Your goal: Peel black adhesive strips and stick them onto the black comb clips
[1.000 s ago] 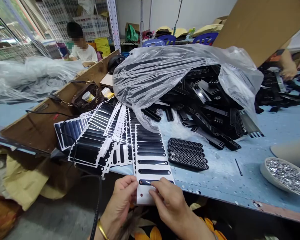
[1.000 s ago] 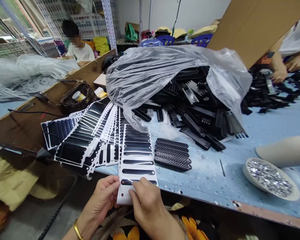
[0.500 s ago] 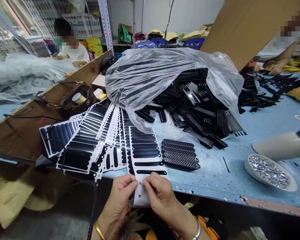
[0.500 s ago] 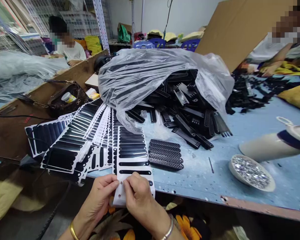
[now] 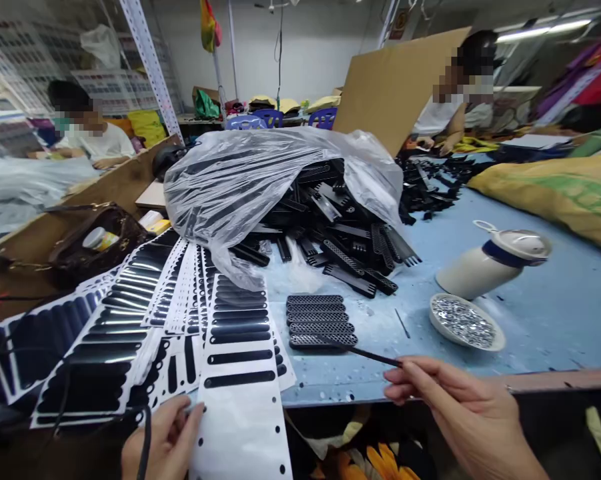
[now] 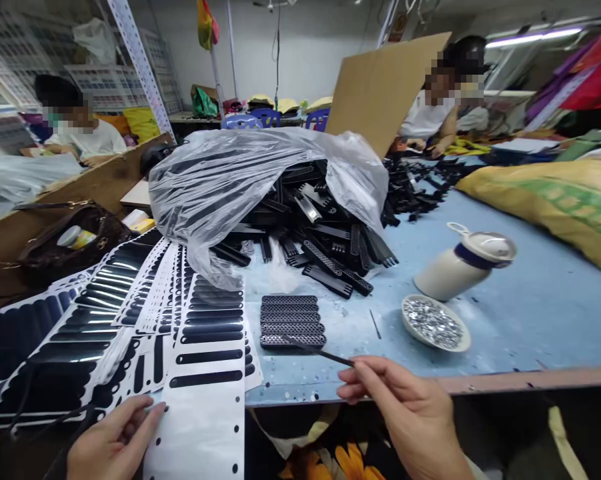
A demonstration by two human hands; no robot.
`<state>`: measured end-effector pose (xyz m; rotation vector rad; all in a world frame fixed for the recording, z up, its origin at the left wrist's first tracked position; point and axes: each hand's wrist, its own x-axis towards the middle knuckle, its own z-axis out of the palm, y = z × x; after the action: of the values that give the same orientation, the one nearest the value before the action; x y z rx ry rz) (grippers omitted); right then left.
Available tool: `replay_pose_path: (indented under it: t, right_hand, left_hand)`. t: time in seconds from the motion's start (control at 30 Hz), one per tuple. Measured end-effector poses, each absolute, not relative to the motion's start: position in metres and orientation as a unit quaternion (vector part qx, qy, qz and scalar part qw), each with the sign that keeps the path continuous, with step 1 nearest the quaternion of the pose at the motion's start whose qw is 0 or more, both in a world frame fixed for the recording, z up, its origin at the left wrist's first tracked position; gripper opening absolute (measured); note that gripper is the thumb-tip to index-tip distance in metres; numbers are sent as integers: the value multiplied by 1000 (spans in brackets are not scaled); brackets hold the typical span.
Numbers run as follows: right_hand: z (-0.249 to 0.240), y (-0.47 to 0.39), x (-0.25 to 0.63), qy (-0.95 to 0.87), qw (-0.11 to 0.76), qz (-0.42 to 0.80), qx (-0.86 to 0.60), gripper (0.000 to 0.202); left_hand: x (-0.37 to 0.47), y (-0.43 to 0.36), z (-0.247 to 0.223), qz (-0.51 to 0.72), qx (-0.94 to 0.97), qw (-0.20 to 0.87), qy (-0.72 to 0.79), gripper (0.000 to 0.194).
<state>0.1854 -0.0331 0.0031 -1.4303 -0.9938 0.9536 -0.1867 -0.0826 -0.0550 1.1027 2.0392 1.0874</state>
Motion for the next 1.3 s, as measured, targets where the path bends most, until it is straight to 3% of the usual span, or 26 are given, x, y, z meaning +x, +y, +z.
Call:
replay_pose_path:
  t: [0.1, 0.23, 0.37, 0.53, 0.73, 0.83, 0.97, 1.13, 1.3]
  right_hand:
    - [6, -37, 178, -420, 539, 466, -562, 37]
    - [9, -39, 170, -450, 509, 533, -505, 33]
    - [11, -35, 170, -469, 493, 553, -482, 34]
    - [7, -28, 176, -451, 487, 560, -496, 38]
    - [-8, -21, 186, -493, 459, 525, -520, 41]
    - [-9, -16, 193, -542, 461, 407, -573, 37]
    - [3, -10, 196, -652, 470, 198, -561, 18]
    - [10, -9, 180, -805, 384, 133, -432, 18]
    - [1, -8, 174, -850, 292, 151, -411, 19]
  left_hand:
    - [-163, -66, -32, 442, 413, 364, 708, 36]
    - [-107, -29, -9, 423, 399, 598, 552, 50]
    - [-65, 2, -5, 383, 391, 693, 470, 46]
    - [-54, 16, -7, 376, 376, 734, 421, 39]
    - [-52, 16, -7, 379, 363, 727, 443, 49]
    - [-50, 14, -8, 409, 346, 709, 459, 49]
    - [-50, 11, -9, 422, 320, 710, 464, 48]
    - [-48, 4, -10, 424, 309, 729, 440, 42]
    - [-51, -2, -13, 421, 300, 737, 435, 40]
